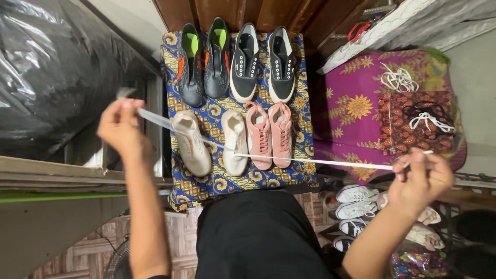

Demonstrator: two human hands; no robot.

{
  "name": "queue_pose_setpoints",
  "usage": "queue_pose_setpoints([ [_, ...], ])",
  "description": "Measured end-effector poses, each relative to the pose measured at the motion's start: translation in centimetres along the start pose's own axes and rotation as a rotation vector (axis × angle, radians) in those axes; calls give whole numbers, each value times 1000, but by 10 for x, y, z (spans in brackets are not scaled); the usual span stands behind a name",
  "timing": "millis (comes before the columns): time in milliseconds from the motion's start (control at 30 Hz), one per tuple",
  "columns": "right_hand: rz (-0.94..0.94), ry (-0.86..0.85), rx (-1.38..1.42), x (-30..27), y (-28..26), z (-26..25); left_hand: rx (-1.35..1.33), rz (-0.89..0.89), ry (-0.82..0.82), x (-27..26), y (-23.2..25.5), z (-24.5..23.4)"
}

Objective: The person removes pink laces from a pair of pink sneakers, then threads and ties them back into the same shoes. Next, they take white laces and thread them into a pair of white sneakers, pulling and arranging the laces through the eyelets.

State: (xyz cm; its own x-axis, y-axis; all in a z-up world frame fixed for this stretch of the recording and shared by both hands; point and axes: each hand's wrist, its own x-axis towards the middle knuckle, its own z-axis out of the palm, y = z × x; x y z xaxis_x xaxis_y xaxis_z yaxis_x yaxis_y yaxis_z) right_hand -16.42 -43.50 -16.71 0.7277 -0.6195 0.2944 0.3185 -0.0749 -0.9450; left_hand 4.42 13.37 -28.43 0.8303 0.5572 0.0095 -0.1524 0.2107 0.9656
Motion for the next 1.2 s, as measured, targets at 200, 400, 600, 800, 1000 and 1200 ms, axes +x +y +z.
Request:
queue_pose_setpoints([
  [200, 129, -1, 67, 19, 25, 13, -102, 79, -81, 9, 77, -10],
  [400, 176, 47, 240, 88, 82, 43, -237, 83, -94, 10, 92, -8],
  [600, 403, -141, 25, 148, 157, 109, -218, 89, -123, 17, 116, 4],
  [800, 397, -459, -93, 171, 184, 130, -203, 51, -182, 21, 120, 3],
  [1000, 350, -158, 207, 184, 177, 128, -210, 29, -189, 26, 115, -4],
  [1200, 168, -464, -220, 106, 170, 153, 89, 4, -337, -5, 86, 17],
])
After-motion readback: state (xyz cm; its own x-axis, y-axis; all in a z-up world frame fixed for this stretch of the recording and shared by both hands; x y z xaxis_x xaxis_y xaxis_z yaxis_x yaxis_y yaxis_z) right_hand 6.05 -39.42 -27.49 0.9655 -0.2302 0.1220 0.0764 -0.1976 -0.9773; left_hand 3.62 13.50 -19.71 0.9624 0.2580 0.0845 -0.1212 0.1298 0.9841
